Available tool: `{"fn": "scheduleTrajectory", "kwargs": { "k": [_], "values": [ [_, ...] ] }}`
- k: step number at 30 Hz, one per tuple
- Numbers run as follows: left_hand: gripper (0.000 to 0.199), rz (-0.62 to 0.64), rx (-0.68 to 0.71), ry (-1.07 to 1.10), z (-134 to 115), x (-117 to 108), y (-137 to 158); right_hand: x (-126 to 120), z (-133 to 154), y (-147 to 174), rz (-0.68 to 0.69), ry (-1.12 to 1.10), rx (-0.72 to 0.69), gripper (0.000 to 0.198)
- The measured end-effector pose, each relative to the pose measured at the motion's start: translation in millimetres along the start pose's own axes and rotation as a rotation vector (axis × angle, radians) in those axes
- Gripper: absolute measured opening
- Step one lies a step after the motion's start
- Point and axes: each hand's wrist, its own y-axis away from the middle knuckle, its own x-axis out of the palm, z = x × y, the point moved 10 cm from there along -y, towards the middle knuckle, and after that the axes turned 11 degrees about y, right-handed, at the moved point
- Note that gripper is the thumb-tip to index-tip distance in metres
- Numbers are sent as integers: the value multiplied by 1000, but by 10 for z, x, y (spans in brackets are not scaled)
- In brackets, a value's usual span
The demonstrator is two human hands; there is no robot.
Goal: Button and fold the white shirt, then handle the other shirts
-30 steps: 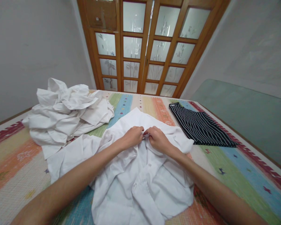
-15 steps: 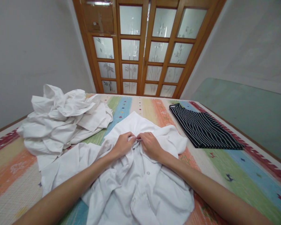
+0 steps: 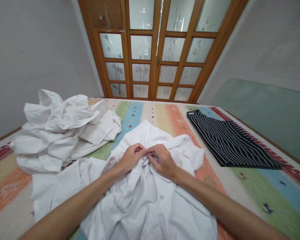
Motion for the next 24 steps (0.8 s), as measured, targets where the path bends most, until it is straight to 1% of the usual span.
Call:
{"fn": "scheduleTrajectory", "kwargs": {
  "k": [3,6,10,15,20,24],
  "values": [
    [25,31,47,-25,-27,22,37,27,-77,17,20,-119,55,6],
    [25,36,77,-56,-46,35,82,99,-193,25,76,-299,163,4],
    [24,14,73,-94,-41,25,118,156,-276,28,111,-447,245,11],
    [24,-2,69,-116,-21,7,126,174,-336,46,96,-509,292,12],
    [23,-36,83,-105,-23,-23,117,172,-334,46,92,-511,291,14],
    [23,-31,95,-100,-35,-14,118,173,-321,31,105,-559,305,14]
  ]
}}
